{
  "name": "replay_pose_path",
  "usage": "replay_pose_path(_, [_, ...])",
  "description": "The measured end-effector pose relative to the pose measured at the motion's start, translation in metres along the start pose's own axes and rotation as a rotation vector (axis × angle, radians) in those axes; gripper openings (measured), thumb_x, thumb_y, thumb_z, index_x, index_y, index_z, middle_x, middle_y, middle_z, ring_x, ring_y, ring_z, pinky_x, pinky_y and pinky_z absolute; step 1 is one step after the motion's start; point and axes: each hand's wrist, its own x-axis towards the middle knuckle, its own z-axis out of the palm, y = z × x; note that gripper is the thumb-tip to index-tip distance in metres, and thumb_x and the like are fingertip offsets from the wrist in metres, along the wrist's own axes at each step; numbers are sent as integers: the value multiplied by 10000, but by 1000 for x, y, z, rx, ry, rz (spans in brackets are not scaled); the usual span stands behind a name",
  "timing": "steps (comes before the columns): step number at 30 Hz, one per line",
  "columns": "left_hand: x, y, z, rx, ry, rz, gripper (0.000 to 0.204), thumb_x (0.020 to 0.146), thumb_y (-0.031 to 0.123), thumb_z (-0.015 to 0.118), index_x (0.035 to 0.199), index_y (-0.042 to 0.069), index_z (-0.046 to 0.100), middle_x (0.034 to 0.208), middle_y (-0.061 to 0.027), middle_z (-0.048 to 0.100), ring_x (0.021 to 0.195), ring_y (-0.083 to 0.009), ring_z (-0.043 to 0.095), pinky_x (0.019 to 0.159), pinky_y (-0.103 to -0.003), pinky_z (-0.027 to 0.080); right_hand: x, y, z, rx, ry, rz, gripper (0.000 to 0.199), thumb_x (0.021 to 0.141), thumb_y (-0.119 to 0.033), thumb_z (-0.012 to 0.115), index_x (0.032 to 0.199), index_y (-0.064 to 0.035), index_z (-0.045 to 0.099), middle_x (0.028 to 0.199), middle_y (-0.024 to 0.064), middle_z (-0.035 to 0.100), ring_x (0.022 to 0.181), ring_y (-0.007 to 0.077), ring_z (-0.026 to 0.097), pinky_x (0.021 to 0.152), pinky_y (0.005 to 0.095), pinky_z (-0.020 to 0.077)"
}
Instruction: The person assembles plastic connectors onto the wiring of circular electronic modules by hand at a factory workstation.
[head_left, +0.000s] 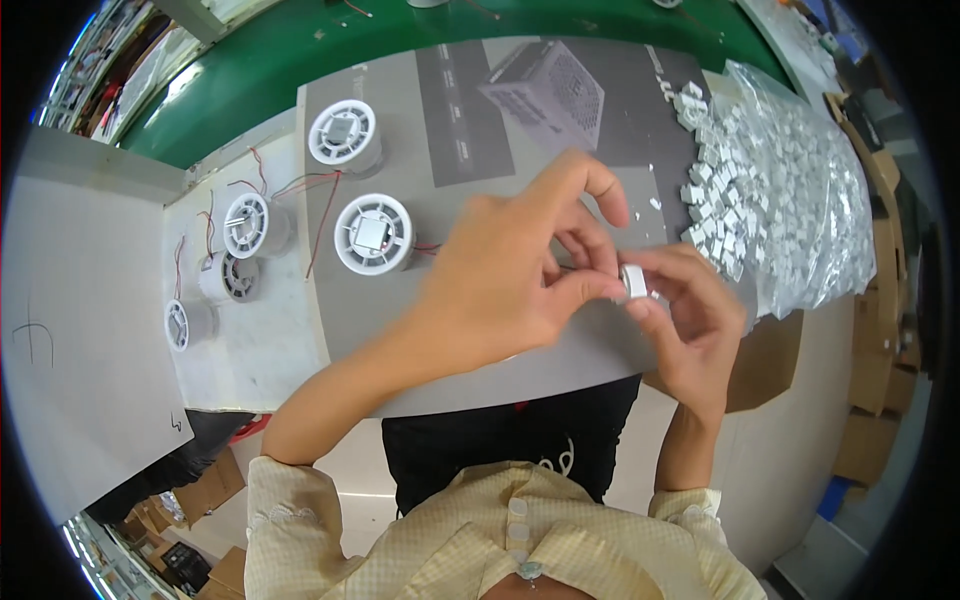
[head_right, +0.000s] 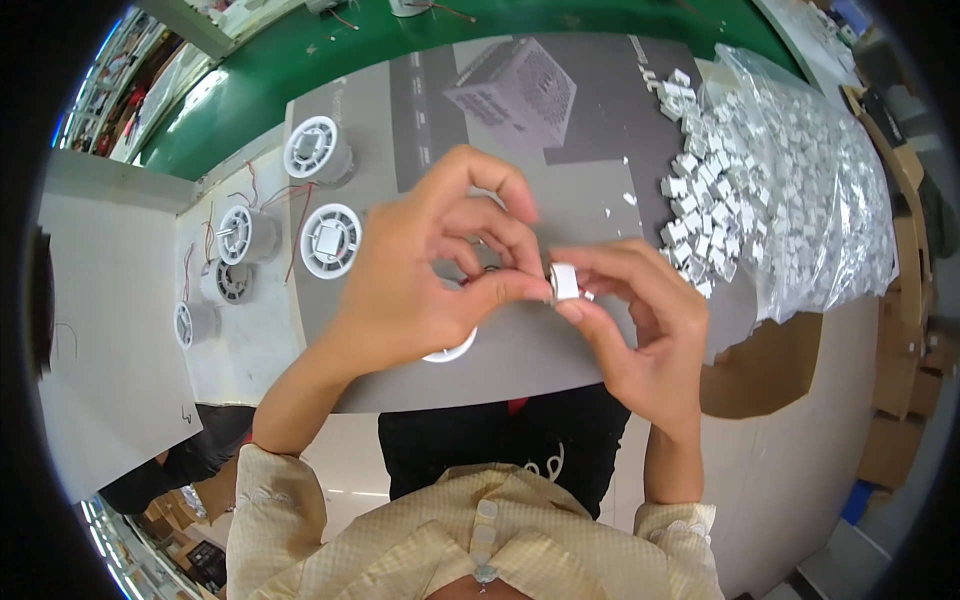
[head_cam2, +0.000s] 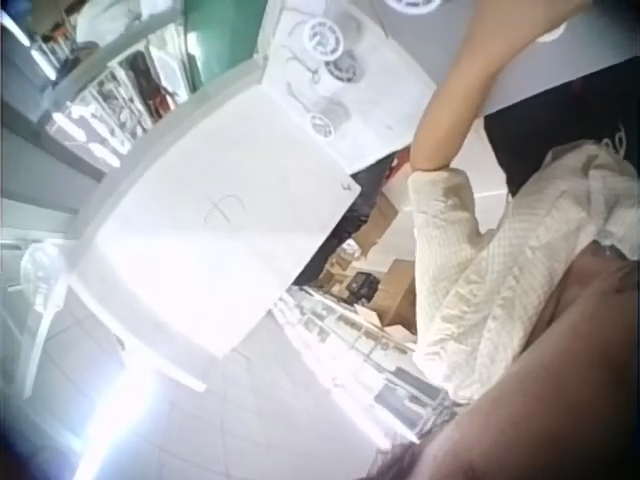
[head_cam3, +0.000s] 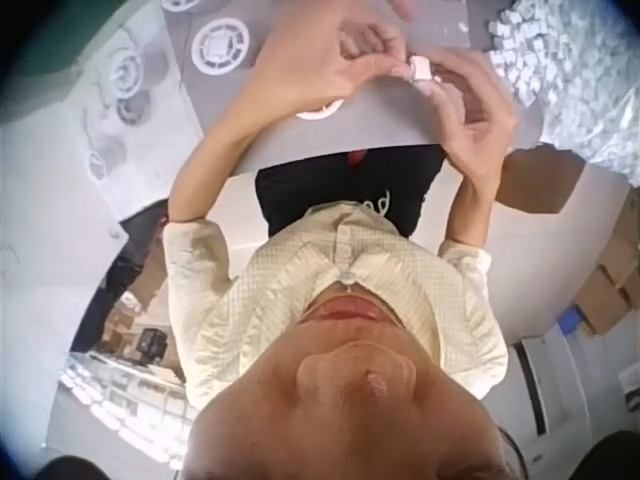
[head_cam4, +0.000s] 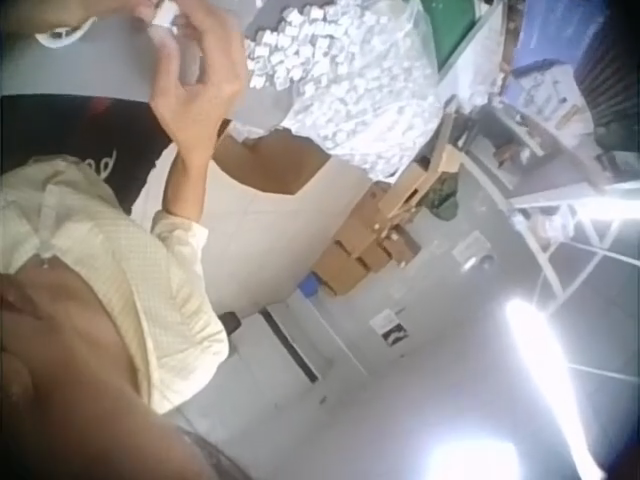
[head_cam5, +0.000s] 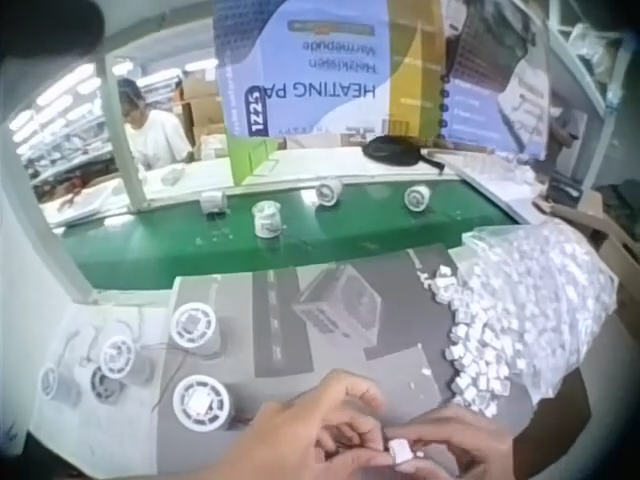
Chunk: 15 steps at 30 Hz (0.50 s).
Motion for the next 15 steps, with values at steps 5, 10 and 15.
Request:
replay_pose_path(5, [-1,-5,1,14,4,73,406,804,-34,760,1098,49,493,861,-74,718,826,-123,696,591,-227,521,4,5,2,2,56,-67,343,792,67,763,1126,70,684,1064,143,673,929,172,636,821,274,535])
replay_pose_path(10, [-4,-2,5,-71,41,-55,452,816,-53,733,1135,56,432,865,-75,697,801,-113,662,594,-218,498,1,12,6,248,66,-5,356,834,56,741,1177,87,650,1123,160,670,1001,192,653,864,289,541])
replay_pose_path(15, [-7,-2,11,-78,110,-57,508,810,-60,726,1151,69,371,849,-66,680,746,-94,622,574,-212,468,-1,12,10,325,64,70,305,898,17,697,1185,100,637,1103,150,684,965,175,667,867,295,548])
